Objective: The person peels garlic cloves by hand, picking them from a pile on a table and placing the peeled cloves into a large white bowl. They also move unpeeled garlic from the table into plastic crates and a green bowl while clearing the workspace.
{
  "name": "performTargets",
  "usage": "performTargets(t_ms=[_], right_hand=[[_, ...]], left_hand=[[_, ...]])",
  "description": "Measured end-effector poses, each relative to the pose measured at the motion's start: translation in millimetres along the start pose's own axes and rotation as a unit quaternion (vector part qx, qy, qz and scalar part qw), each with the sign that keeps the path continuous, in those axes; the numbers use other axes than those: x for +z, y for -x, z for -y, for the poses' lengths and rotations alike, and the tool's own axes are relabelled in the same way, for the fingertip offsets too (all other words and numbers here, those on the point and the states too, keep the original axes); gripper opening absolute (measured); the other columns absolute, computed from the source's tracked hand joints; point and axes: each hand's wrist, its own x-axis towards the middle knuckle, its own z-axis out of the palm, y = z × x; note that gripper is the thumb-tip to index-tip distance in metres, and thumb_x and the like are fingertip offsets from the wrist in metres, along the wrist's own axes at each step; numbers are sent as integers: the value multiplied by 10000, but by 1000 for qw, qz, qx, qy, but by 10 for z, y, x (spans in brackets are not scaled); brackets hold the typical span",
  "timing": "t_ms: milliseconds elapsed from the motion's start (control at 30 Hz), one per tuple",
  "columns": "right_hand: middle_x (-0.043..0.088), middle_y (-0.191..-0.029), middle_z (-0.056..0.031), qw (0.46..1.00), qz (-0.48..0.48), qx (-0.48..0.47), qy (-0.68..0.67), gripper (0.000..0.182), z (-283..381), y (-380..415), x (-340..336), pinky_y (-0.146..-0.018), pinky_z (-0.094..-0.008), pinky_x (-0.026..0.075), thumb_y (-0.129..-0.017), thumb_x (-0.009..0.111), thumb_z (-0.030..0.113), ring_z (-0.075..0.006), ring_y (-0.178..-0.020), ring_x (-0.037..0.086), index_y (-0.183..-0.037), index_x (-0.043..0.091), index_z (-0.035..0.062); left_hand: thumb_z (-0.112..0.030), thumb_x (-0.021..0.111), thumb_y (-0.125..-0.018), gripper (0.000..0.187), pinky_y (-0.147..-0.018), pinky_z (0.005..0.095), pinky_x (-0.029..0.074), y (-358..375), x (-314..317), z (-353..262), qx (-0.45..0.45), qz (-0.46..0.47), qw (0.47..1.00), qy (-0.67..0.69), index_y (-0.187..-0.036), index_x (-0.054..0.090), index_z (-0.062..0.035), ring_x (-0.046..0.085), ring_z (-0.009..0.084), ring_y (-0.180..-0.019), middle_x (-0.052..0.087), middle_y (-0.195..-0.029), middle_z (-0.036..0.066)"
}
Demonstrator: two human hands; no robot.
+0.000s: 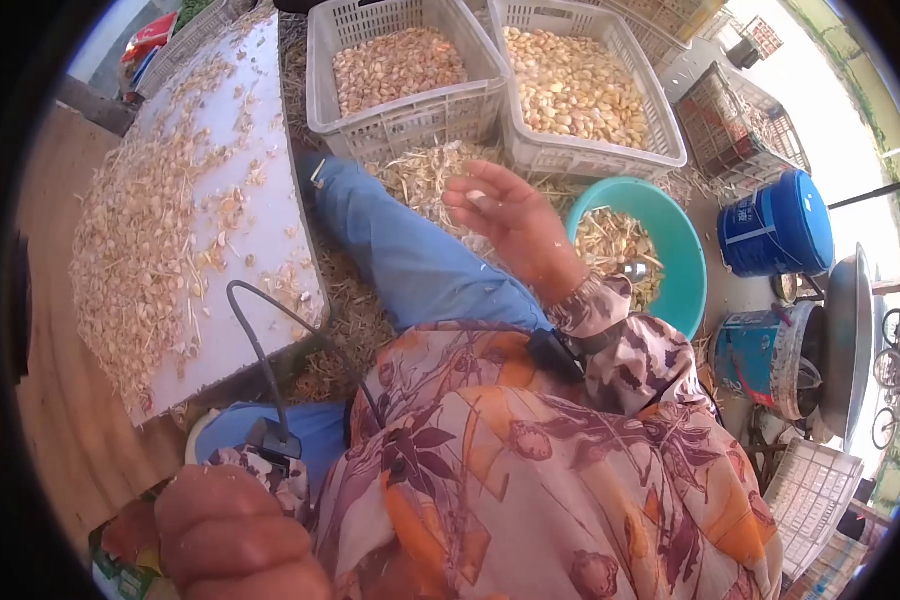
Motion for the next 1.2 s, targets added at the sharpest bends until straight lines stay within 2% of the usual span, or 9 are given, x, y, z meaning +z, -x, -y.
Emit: performTargets(t_ms=[100,200,333,700,767,867,933,1033,1200], right_hand=[[516,-1241,-181,995,52,-58,54,396,-27,-3,166,-958,-362,457,-891,434,-45,-270,-1135,533,-1286,414,-27],[522,-1227,-169,992,110,-28,49,379,-86,-83,233,-915,-344,472,-900,444,3,-249,-1084,555,-1277,421,-20],[564,-1003,-73,964,198,135,119,309,-238,-95,601,-720,-251,447,-947,481,186,-140,-798,529,-1177,523,-16],[536,-727,27,893,283,244,249,248,-993,-29,1685,-520,-192,339,-904,582,227,-53,-604,433,-1038,612,21],[483,-658,29,904,235,310,176,193,-1114,11,1775,-493,-216,320,-901,571,242,-59,-588,418,-891,589,50],[479,-655,17,919,166,355,39,183,-1277,-94,1823,-494,-213,321,-903,566,233,-75,-563,415,-911,576,51],[479,-658,9,915,167,365,47,179,-1291,-120,1837,-492,-212,320,-907,557,230,-84,-543,406,-914,570,52],[486,-667,13,913,232,295,160,180,-1225,24,1971,-493,-205,322,-898,572,218,-80,-548,415,-940,584,43],[535,-694,6,917,291,0,272,220,-1202,208,2220,-527,-222,394,-879,608,227,-91,-578,498,-950,637,21]], left_hand=[[-278,595,-827,203,-618,395,470,181,149,130,19,-70,996,55,-951,630,-121,558,229,-678,579,-788,57],[-139,658,-804,144,-524,240,448,273,339,370,-171,-112,968,149,-924,652,-60,543,116,-577,592,-701,19],[-116,544,-912,254,-619,231,473,768,660,857,-510,-198,761,349,-1130,571,10,545,66,-747,612,-920,46],[-187,526,-938,342,-722,221,463,1410,622,653,-501,-340,785,129,-1211,525,20,561,87,-808,620,-930,58],[-211,502,-951,352,-500,168,314,1450,660,589,-479,-449,723,215,-1226,500,10,382,19,-567,491,-725,-41],[-270,434,-974,382,-468,184,293,1562,637,655,-436,-565,605,354,-1230,461,12,352,41,-515,453,-685,-22],[-304,399,-979,406,-461,196,296,1687,571,714,-422,-543,600,408,-1230,445,12,346,54,-501,445,-682,-10],[-360,375,-982,441,-453,209,308,1728,457,622,-398,-538,572,474,-1215,446,7,363,70,-499,461,-704,8],[-419,368,-976,450,-477,227,366,1607,366,504,-353,-566,494,558,-1146,498,-23,464,110,-572,546,-809,40]])
